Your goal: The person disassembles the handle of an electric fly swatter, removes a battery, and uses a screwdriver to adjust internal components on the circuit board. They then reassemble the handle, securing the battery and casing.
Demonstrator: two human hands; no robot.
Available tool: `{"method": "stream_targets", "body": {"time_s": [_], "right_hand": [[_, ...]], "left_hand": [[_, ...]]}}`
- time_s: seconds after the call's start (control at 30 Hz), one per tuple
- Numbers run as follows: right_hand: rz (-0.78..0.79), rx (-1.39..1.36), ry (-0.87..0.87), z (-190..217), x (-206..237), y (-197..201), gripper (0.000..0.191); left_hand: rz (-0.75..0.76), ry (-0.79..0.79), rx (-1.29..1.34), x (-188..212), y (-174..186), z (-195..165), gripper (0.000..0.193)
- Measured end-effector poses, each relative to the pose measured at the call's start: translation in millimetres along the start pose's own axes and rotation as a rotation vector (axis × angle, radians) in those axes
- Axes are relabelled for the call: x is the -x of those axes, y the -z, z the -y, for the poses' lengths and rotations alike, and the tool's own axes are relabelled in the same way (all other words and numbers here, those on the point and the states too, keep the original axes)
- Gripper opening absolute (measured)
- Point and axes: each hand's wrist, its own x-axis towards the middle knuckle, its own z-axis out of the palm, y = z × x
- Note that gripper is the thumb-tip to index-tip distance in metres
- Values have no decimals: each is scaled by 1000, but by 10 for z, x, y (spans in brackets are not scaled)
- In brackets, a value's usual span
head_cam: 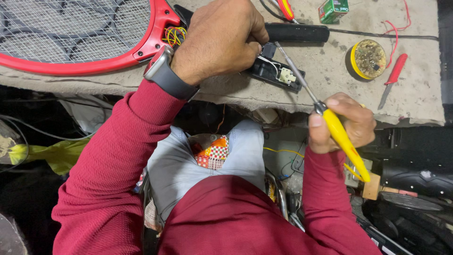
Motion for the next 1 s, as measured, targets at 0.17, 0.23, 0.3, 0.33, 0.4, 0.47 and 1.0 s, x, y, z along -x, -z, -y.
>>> {"method": "stream_targets", "body": {"time_s": [0.17, 0.23, 0.3, 0.33, 0.4, 0.47, 1.0], "right_hand": [[-260, -199, 10, -95, 122, 230, 35], [-291, -183, -11, -87, 220, 385, 37], [-269, -188, -60, -70, 340, 580, 38], [-277, -179, -63, -69, 400, 685, 38], [-307, -145, -55, -80, 494, 921, 39], [-358, -82, -18, -109, 544, 1175, 39], [-1199, 17, -515, -46, 1244, 2856, 34]], "left_hand": [[15, 29, 13, 0, 18, -39, 20], [15, 22, 11, 1, 11, -28, 19], [27, 37, 27, 12, -10, 6, 18], [33, 45, 34, 21, -23, 24, 18], [38, 43, 30, 32, -39, 42, 18], [39, 33, 26, 32, -21, 14, 18], [258, 342, 129, -9, -373, -474, 21]]}}
